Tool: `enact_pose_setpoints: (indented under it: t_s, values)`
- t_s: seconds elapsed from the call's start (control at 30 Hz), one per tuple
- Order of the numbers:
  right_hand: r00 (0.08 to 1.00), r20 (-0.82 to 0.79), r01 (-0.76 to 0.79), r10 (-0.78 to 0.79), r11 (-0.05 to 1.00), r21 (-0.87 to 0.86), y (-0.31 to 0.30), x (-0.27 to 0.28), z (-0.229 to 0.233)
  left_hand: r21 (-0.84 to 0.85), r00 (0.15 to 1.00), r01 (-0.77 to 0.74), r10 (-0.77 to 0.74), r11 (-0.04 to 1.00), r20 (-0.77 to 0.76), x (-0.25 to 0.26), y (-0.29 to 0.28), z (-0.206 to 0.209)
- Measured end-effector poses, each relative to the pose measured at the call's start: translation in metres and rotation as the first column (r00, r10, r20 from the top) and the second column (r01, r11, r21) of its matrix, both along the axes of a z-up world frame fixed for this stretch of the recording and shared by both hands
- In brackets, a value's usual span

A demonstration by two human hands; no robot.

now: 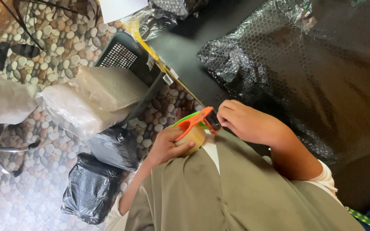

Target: The person places a green tote bag onto a sheet of black bubble wrap on a table, folds the bubble wrap around the bag, and secures it with clear packing tape. The person uses a tape dispenser to apply tape to the seams of the wrapped package.

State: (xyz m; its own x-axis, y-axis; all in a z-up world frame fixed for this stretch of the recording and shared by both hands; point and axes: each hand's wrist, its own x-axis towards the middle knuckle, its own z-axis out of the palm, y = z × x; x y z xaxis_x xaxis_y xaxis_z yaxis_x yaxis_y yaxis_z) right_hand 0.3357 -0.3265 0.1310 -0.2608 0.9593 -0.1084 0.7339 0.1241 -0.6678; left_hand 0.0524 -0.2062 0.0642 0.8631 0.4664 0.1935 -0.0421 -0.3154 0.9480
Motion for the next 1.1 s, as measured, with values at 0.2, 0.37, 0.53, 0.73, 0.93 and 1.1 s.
enact_pose_setpoints:
  t_s: [0.2, 0.37, 0.53, 0.73, 0.93, 1.1]
  values:
    - [0.949, -0.304, 0.014, -0.086, 0.973, -0.232, 0.017, 0.003, 0.013, -0.020, 0.986, -0.023, 0.019, 1.000, -0.164, 0.006, 0.016, 0.002]
    - [0.716, -0.528, 0.233, -0.458, 0.869, -0.437, 0.043, -0.020, -0.016, -0.052, 0.984, -0.001, -0.008, 0.999, -0.179, -0.004, 0.042, 0.008]
    - [0.605, -0.511, 0.406, -0.611, 0.789, -0.462, 0.081, -0.036, -0.027, -0.084, 0.969, 0.020, -0.040, 0.996, -0.246, -0.020, 0.082, 0.027]
    - [0.572, -0.579, 0.391, -0.581, 0.814, -0.429, 0.125, -0.052, -0.012, -0.152, 0.975, 0.092, -0.120, 0.984, -0.189, -0.042, 0.128, 0.046]
    - [0.617, -0.522, 0.478, -0.589, 0.808, -0.346, 0.142, -0.028, 0.009, -0.148, 0.986, 0.085, -0.105, 0.985, -0.133, -0.069, 0.174, 0.015]
    - [0.549, -0.607, 0.404, -0.575, 0.818, -0.410, 0.179, -0.021, -0.025, -0.259, 0.936, 0.299, -0.230, 0.918, 0.265, -0.089, 0.211, -0.020]
